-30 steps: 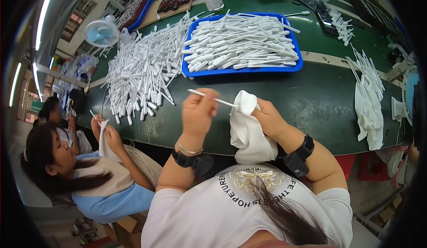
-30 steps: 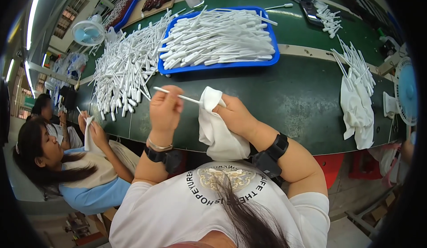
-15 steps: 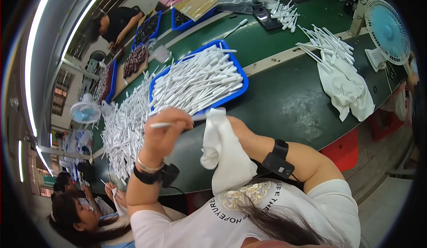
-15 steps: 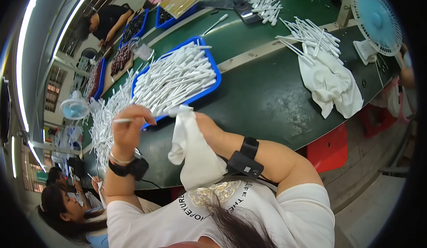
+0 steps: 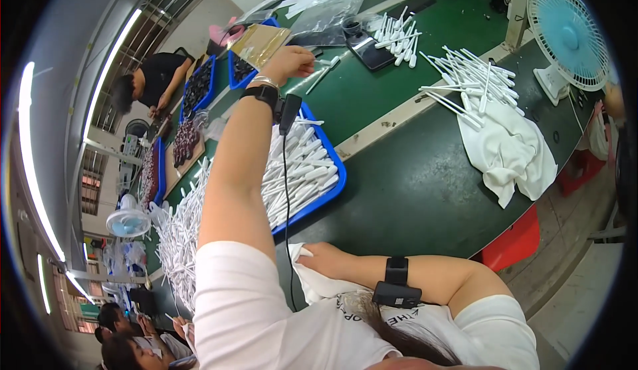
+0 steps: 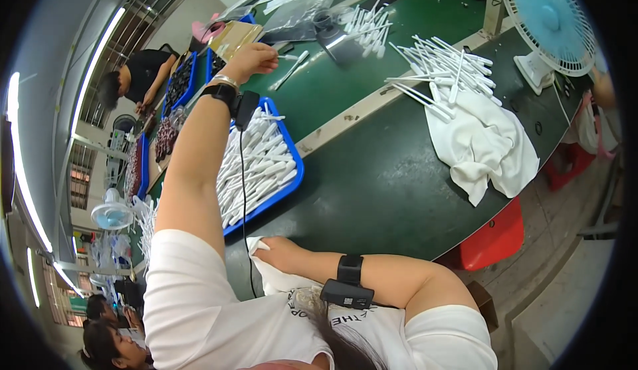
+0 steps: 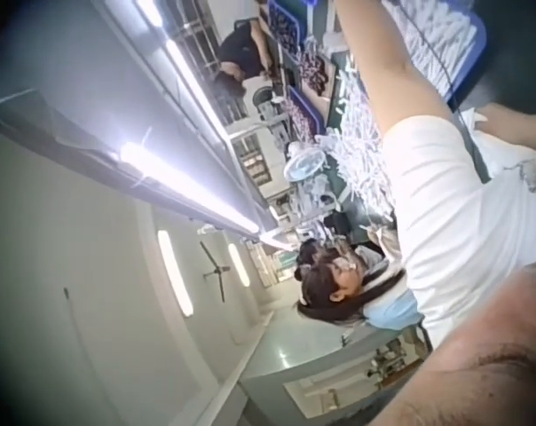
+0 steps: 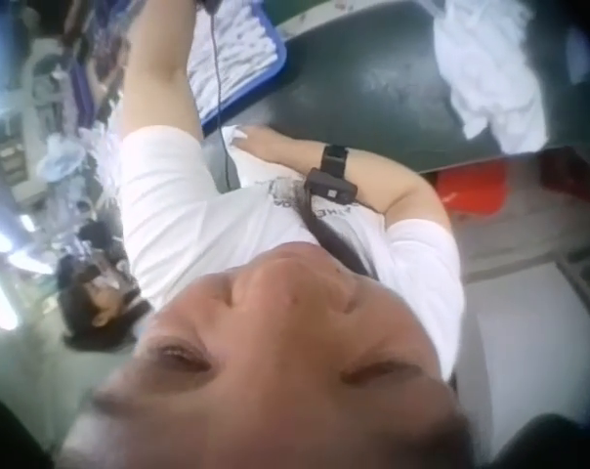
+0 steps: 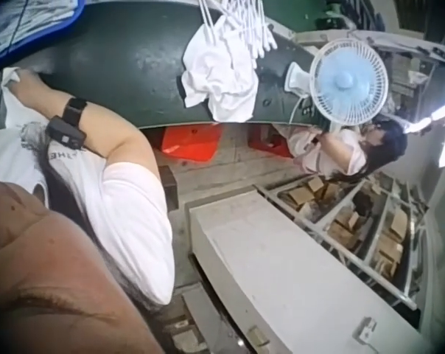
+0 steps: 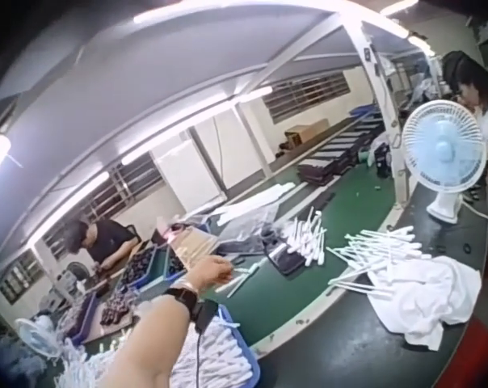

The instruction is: The person picks up a white plastic part from a pile, wipes it with a cloth, and places it into a blue tray. This process is repeated for several more white plastic parts.

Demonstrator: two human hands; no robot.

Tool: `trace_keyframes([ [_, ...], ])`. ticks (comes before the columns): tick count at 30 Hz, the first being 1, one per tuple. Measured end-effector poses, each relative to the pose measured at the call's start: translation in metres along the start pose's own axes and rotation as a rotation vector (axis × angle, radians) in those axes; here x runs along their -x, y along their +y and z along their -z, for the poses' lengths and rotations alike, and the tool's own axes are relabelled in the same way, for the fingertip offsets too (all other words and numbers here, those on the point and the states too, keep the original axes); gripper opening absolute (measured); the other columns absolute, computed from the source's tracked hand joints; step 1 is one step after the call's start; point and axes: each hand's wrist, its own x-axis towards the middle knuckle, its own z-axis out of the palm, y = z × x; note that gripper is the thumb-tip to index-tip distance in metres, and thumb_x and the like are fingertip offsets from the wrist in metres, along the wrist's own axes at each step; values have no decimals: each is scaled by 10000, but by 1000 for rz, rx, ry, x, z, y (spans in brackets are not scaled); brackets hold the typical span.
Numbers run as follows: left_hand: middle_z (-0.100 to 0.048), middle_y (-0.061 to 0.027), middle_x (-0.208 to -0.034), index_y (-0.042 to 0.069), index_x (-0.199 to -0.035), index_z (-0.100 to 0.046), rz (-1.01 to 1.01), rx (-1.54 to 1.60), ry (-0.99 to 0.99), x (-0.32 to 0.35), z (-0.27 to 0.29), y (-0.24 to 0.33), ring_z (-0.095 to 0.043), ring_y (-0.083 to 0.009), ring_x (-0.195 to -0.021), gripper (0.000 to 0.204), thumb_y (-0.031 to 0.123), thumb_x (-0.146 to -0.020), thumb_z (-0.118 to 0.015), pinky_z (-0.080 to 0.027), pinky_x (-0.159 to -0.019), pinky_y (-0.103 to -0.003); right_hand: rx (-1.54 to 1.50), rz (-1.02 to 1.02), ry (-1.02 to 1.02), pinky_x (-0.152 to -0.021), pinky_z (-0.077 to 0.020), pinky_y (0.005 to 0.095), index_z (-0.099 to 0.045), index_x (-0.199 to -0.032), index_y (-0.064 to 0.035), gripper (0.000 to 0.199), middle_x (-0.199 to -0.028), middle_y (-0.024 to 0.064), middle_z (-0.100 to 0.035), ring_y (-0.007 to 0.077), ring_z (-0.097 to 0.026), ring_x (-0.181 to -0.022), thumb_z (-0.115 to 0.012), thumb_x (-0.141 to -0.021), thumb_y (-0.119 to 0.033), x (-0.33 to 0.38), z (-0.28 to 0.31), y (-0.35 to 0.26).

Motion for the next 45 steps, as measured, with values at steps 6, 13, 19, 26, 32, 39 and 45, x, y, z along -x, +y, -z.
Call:
trace_keyframes([
  [6, -599, -57, -863, 26, -935, -572, -18, -97, -27, -45, -13, -42, -591, -167, -733, 217, 154, -761, -592, -485, -656, -296, -7, 16, 37, -683, -428, 302, -575, -962, -33, 225, -830, 111, -607, 193, -555, -743, -532, -815, -198, -7, 9, 4],
  [13, -618, -132, -818, 14, -925, -602, -52, -997, 64, -62, -17, -66, -613, -212, -685, 279, 120, -666, -611, -484, -628, -321, -89, -20, 18, -682, -426, 296, -578, -951, -27, 225, -830, 105, -608, 180, -550, -741, -533, -817, -202, -8, 11, 3],
  [19, -622, -187, -751, -4, -795, -643, 159, -1147, -17, -62, -30, -55, -622, -262, -710, 200, 118, -648, -587, -485, -645, -331, -81, -41, 26, -678, -427, 291, -582, -953, -29, 224, -830, 93, -610, 158, -542, -739, -532, -821, -203, -8, 7, 3],
  [26, -623, -178, -735, -14, -707, -642, 102, -1212, 28, -49, -41, -53, -611, -304, -721, 195, 155, -623, -590, -479, -675, -357, -63, -14, 18, -675, -428, 288, -576, -978, -35, 232, -834, 91, -610, 152, -543, -739, -527, -825, -201, -6, 7, 6],
  [32, -611, -168, -897, 29, -872, -630, -47, -1331, -53, -19, -26, 18, -590, -288, -842, 278, 188, -649, -581, -468, -724, -353, -44, 11, 1, -667, -435, 287, -570, -987, -28, 237, -835, 83, -608, 149, -547, -731, -522, -826, -195, -4, 6, 8],
  [39, -599, -144, -754, 68, -741, -588, -312, -1180, -21, 141, 13, 55, -565, -316, -716, 150, 152, -622, -554, -434, -600, -387, -161, -104, -23, -671, -442, 292, -564, -977, -12, 245, -837, 85, -604, 156, -553, -737, -528, -820, -197, -1, -1, -1],
  [45, -592, -125, -725, 68, -736, -567, -33, -1377, -3, 243, 35, -24, -565, -320, -722, 126, 125, -629, -531, -437, -597, -397, -70, -65, -58, -675, -445, 292, -558, -979, -5, 248, -838, 87, -601, 153, -556, -741, -523, -822, -193, -5, -3, 10],
])
